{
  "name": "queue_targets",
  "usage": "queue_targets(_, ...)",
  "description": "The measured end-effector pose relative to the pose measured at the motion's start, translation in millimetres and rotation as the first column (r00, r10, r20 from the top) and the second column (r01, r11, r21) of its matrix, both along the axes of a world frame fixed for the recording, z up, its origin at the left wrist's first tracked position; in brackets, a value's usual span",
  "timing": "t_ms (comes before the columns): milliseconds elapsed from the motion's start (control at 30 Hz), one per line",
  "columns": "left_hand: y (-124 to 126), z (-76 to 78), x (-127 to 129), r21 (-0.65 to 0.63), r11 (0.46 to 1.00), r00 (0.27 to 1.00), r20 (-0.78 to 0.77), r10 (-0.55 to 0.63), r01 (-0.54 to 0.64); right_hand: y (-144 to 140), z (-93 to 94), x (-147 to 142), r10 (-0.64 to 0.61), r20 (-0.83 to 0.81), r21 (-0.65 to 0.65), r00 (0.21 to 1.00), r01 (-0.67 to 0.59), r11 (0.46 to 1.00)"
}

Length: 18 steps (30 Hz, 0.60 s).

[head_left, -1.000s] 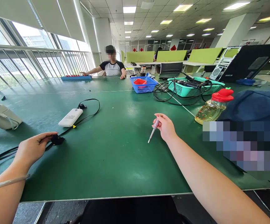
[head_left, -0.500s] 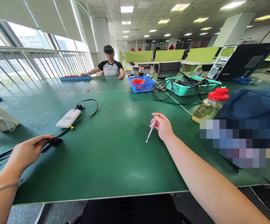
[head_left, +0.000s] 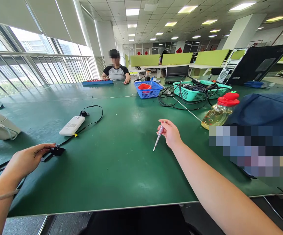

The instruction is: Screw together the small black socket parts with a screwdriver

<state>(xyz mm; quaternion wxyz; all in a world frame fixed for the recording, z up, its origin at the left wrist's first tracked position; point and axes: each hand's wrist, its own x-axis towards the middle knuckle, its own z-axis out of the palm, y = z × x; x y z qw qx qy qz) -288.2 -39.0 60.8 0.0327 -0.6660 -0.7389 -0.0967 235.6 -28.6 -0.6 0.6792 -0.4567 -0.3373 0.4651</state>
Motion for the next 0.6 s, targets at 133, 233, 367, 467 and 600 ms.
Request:
queue_targets(133, 4, 0.0, -2, -0.035, 0.999, 1.0, -0.016, -0.009, 0.008, 0, 0.3, 0, 0.006, 0.006, -0.002, 1.0, -0.006, 1.0)
queue_targets(233, 10, -6.1, -10, -0.082, 0.995, 0.998, -0.018, -0.053, 0.051, 0, 0.0, 1, 0.016, 0.009, -0.009, 1.0, -0.016, 1.0)
queue_targets(367, 12, -9.9, -11, -0.157, 0.986, 0.997, -0.036, -0.069, 0.063, 1, -1.5, 1, 0.016, 0.011, -0.011, 1.0, -0.016, 1.0)
queue_targets(467, 4, -4.0, 3, -0.173, 0.985, 0.996, -0.094, 0.003, -0.02, 1, -2.0, 1, 0.016, 0.007, -0.011, 1.0, -0.016, 1.0)
queue_targets(600, -6, -0.8, 12, -0.153, 0.98, 0.982, -0.157, 0.106, -0.13, 1, -1.5, 1, 0.021, 0.011, -0.024, 1.0, -0.02, 0.999)
